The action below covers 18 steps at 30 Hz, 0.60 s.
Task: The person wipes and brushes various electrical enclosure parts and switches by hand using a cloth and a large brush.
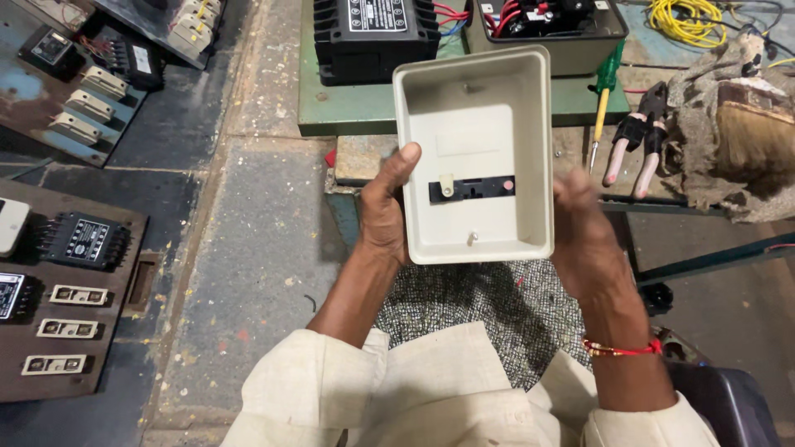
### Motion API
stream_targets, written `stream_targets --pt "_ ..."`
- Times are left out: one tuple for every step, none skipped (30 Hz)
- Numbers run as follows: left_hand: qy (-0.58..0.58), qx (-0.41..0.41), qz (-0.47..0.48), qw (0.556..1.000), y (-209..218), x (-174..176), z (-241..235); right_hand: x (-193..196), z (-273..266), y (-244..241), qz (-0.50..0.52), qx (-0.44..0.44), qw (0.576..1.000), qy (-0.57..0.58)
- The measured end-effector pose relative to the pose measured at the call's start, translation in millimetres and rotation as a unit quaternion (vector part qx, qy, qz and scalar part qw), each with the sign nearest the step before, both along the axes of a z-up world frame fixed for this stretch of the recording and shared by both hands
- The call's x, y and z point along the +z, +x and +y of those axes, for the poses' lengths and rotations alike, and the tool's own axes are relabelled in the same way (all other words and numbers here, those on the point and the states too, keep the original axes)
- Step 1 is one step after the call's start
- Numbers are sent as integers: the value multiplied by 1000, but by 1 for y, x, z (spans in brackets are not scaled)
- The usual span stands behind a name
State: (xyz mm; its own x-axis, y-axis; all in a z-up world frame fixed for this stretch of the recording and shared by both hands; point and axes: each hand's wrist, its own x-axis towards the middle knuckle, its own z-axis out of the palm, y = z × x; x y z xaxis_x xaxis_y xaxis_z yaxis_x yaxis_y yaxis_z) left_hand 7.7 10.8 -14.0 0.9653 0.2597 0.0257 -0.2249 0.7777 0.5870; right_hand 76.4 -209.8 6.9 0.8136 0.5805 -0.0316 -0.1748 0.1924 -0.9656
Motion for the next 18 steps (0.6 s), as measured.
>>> stream_targets --pt "2 -7 3 1000 0 0 -1 1 2 0 -3 14 1000 2" --pt "3 -13 9 1000 -1 -1 -1 1 3 -1 -2 1 1000 -21" --pt "20 -7 10 1000 0 -2 -1 2 4 -1 -2 -12 999 -45" --pt "38 -2 13 999 0 -4 -1 4 5 -2 0 -25 997 -69" --pt "56 3 16 998 0 -5 -1 5 6 -3 0 -27 997 -69" --pt "63 6 16 998 1 -6 0 7 7 -3 -1 -29 997 -68" --pt "69 8 15 997 1 -6 0 8 8 -3 -3 -32 997 -67" --pt "75 9 15 997 1 -7 -2 8 9 -3 2 -35 997 -70" --pt "75 4 15 997 0 -8 -3 9 10 -3 6 -37 997 -74" --pt "76 0 14 997 0 -7 -3 9 12 -2 10 -39 996 -76" --pt "78 -4 13 997 0 -6 -3 10 11 -4 -6 -28 997 -69" --pt "68 -2 14 998 0 -5 -2 11 9 -5 -21 -15 998 -62" --pt "58 -1 14 998 0 -5 -2 10 8 -6 -36 -2 998 -55" --pt "47 1 15 999 -1 -6 -3 9 6 -6 11 6 1000 -15" --pt "52 8 15 998 -2 -6 -3 7 3 -4 59 14 998 24" --pt "58 16 14 998 -3 -6 -3 3 -1 -2 106 21 992 65" --pt "64 23 13 998 -3 -6 -3 -4 -3 1 110 4 993 50" --pt "66 25 17 997 -3 -5 -4 -12 -6 6 114 -12 993 36"
